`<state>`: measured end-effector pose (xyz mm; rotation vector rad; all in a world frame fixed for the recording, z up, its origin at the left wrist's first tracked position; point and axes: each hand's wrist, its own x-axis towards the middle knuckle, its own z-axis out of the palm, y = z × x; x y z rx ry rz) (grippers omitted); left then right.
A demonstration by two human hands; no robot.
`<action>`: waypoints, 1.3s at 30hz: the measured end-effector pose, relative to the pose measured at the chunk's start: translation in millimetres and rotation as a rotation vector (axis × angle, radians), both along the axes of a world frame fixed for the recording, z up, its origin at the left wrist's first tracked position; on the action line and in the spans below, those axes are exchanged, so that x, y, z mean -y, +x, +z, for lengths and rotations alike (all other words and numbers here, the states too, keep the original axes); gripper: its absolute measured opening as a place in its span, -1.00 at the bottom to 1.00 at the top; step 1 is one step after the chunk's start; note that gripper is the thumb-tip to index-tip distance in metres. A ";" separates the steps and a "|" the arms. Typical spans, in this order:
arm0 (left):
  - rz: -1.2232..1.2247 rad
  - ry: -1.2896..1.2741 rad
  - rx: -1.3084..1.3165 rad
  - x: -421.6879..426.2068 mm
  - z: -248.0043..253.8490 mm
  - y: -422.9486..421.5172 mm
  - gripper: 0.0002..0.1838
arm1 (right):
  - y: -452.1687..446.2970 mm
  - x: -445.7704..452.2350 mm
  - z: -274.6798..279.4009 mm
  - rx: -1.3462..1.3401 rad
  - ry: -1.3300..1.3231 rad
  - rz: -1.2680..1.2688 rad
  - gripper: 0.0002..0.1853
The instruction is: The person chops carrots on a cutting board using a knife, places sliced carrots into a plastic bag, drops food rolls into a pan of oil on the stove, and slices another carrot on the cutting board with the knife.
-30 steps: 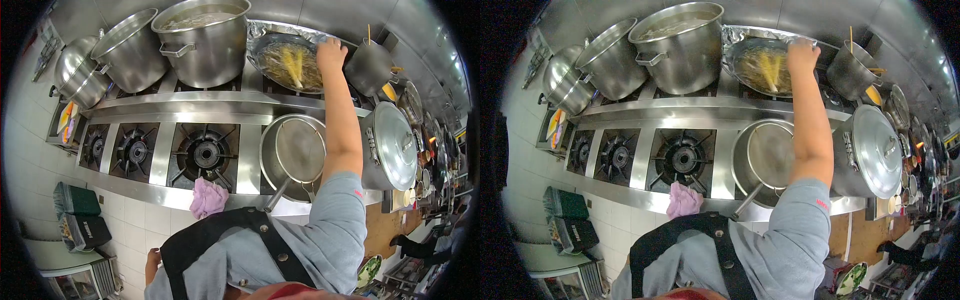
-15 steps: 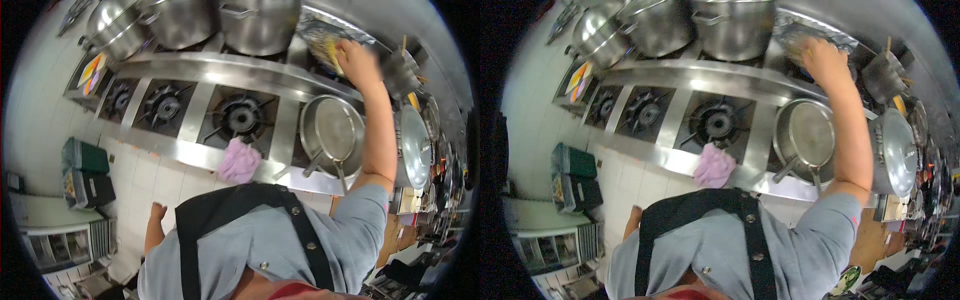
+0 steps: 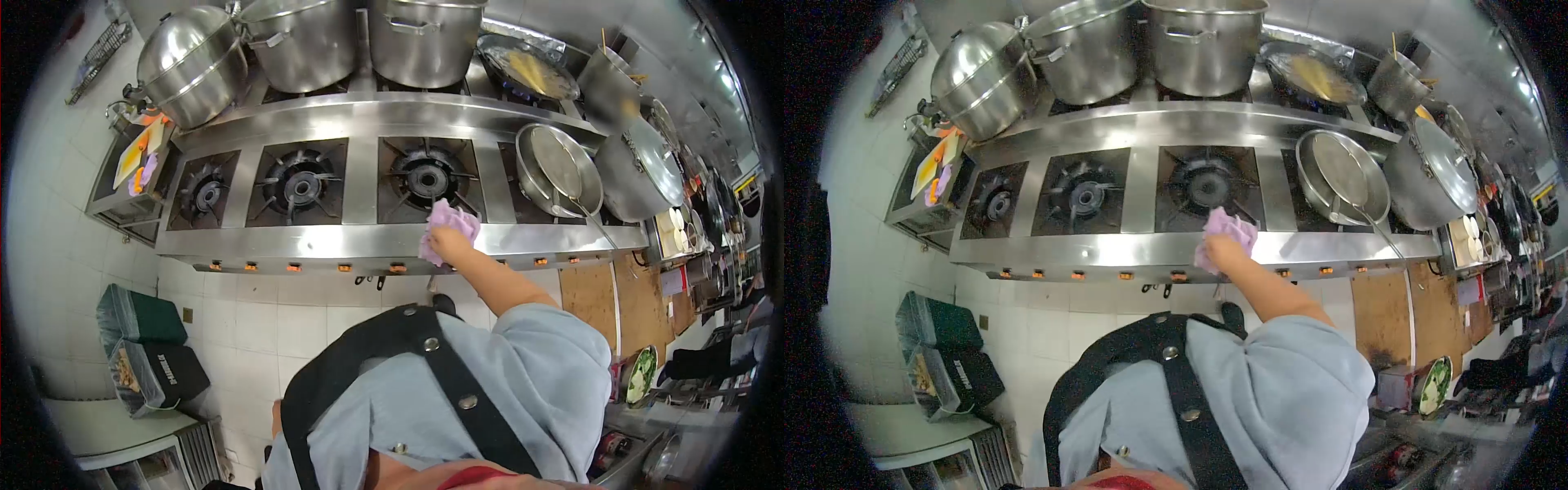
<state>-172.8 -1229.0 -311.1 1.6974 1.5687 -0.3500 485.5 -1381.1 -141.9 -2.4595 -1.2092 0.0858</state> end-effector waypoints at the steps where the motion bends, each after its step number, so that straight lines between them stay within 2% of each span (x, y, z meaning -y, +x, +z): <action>1: 0.019 -0.005 -0.001 -2.2 1.1 -13.2 -0.61 | 4.8 2.7 -8.4 -0.088 0.149 0.115 -0.80; 2: 0.029 -0.007 -0.006 -4.1 2.4 -27.2 -0.61 | 7.1 -2.6 -5.1 -0.083 0.157 0.119 -0.80; 4: 0.047 0.005 -0.003 -9.4 0.1 -56.0 -0.60 | 6.9 -6.1 -5.0 -0.079 -0.183 0.005 -0.75; 6: 0.065 0.060 0.015 -18.4 -4.0 -78.0 -0.60 | 31.5 -18.7 -60.8 0.089 -0.075 -0.304 -0.71; 7: 0.075 0.116 0.027 -22.4 -9.6 -91.5 -0.60 | 11.1 -28.4 -20.7 0.061 -0.282 -0.265 -0.70; 8: 0.074 0.198 0.037 -31.1 -10.0 -100.9 -0.60 | -27.8 -38.2 59.6 0.048 -0.490 -0.205 -0.68; 9: 0.063 0.330 0.037 -30.6 -14.8 -111.7 -0.60 | -51.1 -63.0 92.4 -0.134 -0.517 -0.248 -0.67; 10: 0.249 0.257 0.083 -28.2 -12.1 -122.7 -0.54 | -22.9 -76.8 23.4 0.069 -0.589 -0.063 -0.71; 11: 0.188 0.184 0.028 -45.9 41.4 -105.0 -0.53 | -47.2 -109.8 46.3 0.097 -0.793 0.126 -0.70; 12: 0.311 0.188 0.142 -52.4 37.0 -107.2 -0.52 | -77.0 -140.0 85.1 0.143 -0.993 0.308 -0.68; 13: 0.318 0.232 0.137 -59.7 56.6 -98.8 -0.54 | -105.7 -170.5 97.2 0.173 -0.983 0.382 -0.68; 15: 0.334 0.281 0.125 -82.2 95.9 -85.6 -0.56 | -159.3 -226.2 107.8 0.158 -0.792 0.565 -0.73; 17: 0.372 0.301 0.136 -93.2 99.6 -96.3 -0.59 | -204.5 -295.2 99.6 0.054 -0.693 0.722 -0.79; 18: 0.405 0.323 0.125 -101.1 102.8 -103.4 -0.59 | -238.1 -322.2 133.7 0.050 -0.571 0.881 -0.79; 20: 0.439 0.269 0.097 -94.0 106.9 -123.4 -0.59 | -270.0 -390.4 101.7 0.112 -0.609 1.025 -0.76; 21: 0.410 0.329 0.158 -85.7 -12.2 -180.1 -0.60 | -295.4 -418.5 97.0 0.164 -0.575 1.120 -0.76; 25: 0.605 0.125 0.026 -65.6 10.3 -203.6 -0.60 | -394.8 -496.9 115.7 0.201 -0.435 1.424 -0.76; 29: 0.709 0.035 0.025 -85.5 15.4 -225.7 -0.59 | -469.9 -552.4 161.6 0.026 -0.082 1.606 -0.78; 33: 0.703 -0.004 0.038 -145.9 3.7 -264.9 -0.59 | -516.4 -606.2 170.5 -0.007 0.078 1.545 -0.80; 36: 0.625 0.003 0.051 -214.5 -4.6 -300.5 -0.59 | -531.0 -646.7 150.6 -0.026 -0.001 1.456 -0.78; 38: 0.534 0.037 0.060 -272.2 -7.3 -324.8 -0.59 | -529.8 -667.6 132.9 0.063 -0.236 1.322 -0.77; 39: 0.473 0.069 0.068 -305.3 -6.6 -336.1 -0.58 | -527.2 -677.4 127.9 0.056 -0.230 1.297 -0.77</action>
